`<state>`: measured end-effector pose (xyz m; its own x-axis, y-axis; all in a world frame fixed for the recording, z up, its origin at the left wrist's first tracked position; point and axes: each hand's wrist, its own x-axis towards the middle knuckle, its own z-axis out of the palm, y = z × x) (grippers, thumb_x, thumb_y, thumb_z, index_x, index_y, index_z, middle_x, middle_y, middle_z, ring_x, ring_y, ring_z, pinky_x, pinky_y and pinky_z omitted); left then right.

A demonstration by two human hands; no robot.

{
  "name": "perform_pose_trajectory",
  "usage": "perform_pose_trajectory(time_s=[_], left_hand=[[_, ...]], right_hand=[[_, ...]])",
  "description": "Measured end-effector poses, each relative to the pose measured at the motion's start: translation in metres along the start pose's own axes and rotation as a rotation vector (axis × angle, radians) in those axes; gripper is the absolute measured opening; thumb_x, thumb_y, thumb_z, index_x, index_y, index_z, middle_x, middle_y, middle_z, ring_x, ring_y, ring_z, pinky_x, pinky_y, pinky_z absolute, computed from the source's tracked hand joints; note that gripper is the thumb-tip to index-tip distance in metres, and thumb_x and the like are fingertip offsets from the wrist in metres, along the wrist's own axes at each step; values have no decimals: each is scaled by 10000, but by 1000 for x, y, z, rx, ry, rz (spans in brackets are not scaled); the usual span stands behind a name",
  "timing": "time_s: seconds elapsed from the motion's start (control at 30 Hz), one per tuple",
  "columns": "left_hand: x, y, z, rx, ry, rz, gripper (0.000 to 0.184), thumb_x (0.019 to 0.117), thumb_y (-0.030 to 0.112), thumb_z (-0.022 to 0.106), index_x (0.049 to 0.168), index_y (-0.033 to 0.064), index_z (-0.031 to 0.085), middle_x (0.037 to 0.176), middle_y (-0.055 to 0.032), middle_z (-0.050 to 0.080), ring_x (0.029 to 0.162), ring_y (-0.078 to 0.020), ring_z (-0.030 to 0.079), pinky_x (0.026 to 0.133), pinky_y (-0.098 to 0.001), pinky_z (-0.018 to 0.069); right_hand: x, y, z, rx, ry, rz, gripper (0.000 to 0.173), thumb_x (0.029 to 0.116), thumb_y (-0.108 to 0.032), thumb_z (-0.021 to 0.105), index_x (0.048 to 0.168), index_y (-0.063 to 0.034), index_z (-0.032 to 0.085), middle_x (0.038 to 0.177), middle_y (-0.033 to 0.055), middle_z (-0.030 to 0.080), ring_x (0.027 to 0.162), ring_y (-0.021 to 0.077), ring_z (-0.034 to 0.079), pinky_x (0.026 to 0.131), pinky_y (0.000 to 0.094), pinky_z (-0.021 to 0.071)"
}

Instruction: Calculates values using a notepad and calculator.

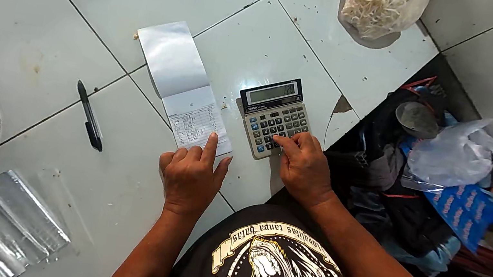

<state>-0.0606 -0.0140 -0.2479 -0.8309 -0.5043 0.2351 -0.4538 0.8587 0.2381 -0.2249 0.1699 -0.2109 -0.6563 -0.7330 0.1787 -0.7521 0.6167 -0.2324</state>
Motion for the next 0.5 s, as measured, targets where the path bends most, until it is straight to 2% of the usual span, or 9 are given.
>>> perform_pose_trajectory(time_s=[0.23, 0.33, 0.4, 0.5], left_hand=[[0, 1, 1, 0, -2, -1, 589, 1005, 590, 489, 1426, 201, 625, 756, -68, 630, 699, -271, 571, 787, -489, 421], [0, 0, 1, 2, -1, -4, 587, 1003, 593, 489, 1424, 207, 627, 754, -66, 628, 698, -267, 568, 789, -490, 418], [0, 0, 1, -2, -2, -6, 586, 1003, 589, 493, 1424, 205, 626, 755, -68, 627, 698, -271, 568, 791, -492, 420], [-1, -2, 2, 8, -1, -3, 592, 1002, 594, 486, 1431, 208, 621, 755, -66, 626, 699, -273, 568, 795, -493, 418]], right_hand=[[1, 1, -4, 19, -52, 2, 366, 948, -101, 544, 1250, -175, 736, 1025, 96, 622, 966, 265, 617, 761, 394, 546], [-1, 9, -12, 70, 6, 20, 364, 980, -127, 507, 1277, -150, 716, 1049, 96, 636, 987, 248, 626, 811, 390, 556], [-2, 18, -16, 49, 79, 62, 380, 996, -154, 469, 1294, -143, 704, 1051, 94, 628, 968, 234, 622, 788, 383, 553], [-6, 22, -14, 5, 63, 91, 355, 986, -145, 486, 1243, -147, 731, 1042, 107, 616, 963, 259, 611, 788, 396, 545]])
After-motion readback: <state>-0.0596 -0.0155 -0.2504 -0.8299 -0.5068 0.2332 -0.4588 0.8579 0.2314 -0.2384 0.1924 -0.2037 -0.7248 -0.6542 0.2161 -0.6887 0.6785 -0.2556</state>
